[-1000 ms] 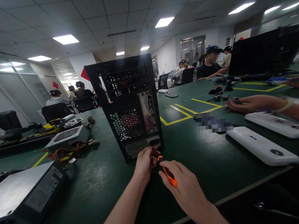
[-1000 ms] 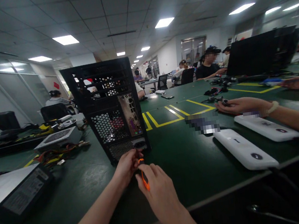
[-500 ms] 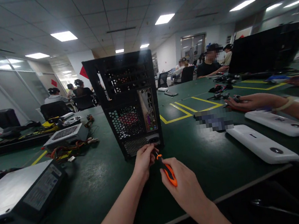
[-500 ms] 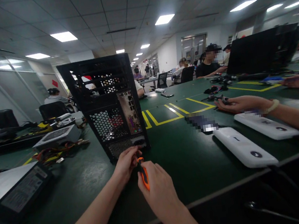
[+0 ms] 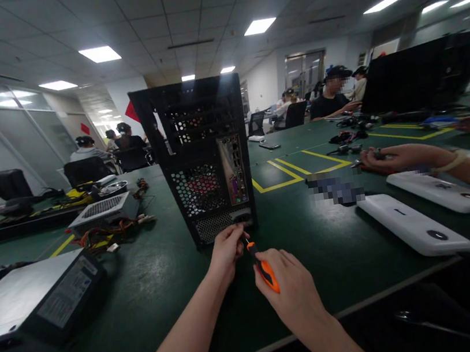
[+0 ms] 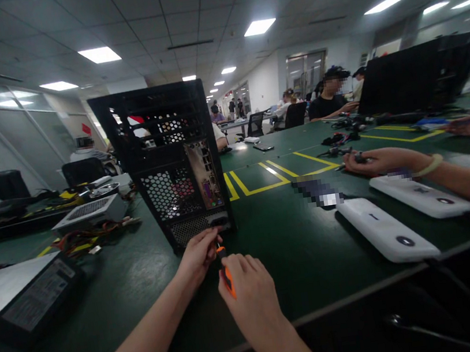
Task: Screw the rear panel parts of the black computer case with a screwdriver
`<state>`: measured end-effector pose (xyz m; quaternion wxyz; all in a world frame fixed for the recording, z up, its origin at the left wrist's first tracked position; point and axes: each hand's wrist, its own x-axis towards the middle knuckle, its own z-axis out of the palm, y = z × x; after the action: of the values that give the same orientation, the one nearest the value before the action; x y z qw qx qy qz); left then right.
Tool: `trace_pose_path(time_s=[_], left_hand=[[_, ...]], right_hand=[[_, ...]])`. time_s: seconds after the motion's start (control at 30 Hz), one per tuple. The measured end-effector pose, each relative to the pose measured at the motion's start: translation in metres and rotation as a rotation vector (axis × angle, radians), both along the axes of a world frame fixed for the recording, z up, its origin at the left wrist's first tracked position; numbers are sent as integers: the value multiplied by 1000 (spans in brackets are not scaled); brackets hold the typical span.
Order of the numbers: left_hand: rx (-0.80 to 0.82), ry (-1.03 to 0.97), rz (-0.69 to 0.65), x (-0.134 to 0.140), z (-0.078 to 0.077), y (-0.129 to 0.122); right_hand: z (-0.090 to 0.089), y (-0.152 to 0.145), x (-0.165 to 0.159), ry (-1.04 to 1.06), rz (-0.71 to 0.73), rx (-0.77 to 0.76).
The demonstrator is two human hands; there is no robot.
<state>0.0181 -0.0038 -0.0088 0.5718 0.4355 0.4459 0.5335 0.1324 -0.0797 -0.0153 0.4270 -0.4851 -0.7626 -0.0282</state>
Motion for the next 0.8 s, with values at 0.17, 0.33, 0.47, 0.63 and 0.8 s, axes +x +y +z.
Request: trace_pose_path(time_s=[0.17, 0.33, 0.47, 0.63, 0.8], left_hand=[[-13, -1, -38, -1, 0, 0], [21, -69, -31, 0, 0, 2], [16, -66, -19, 0, -2, 2], [-3, 10, -12, -2, 0, 0], [-8, -38, -20, -1, 4, 0]], right_hand=[[2, -1, -1, -89, 3, 27], [1, 0, -1, 21, 34, -35], [-1, 1, -1, -9, 41, 23], [1, 2, -1, -47, 48, 35], [-1, 0, -2, 40, 41, -34]])
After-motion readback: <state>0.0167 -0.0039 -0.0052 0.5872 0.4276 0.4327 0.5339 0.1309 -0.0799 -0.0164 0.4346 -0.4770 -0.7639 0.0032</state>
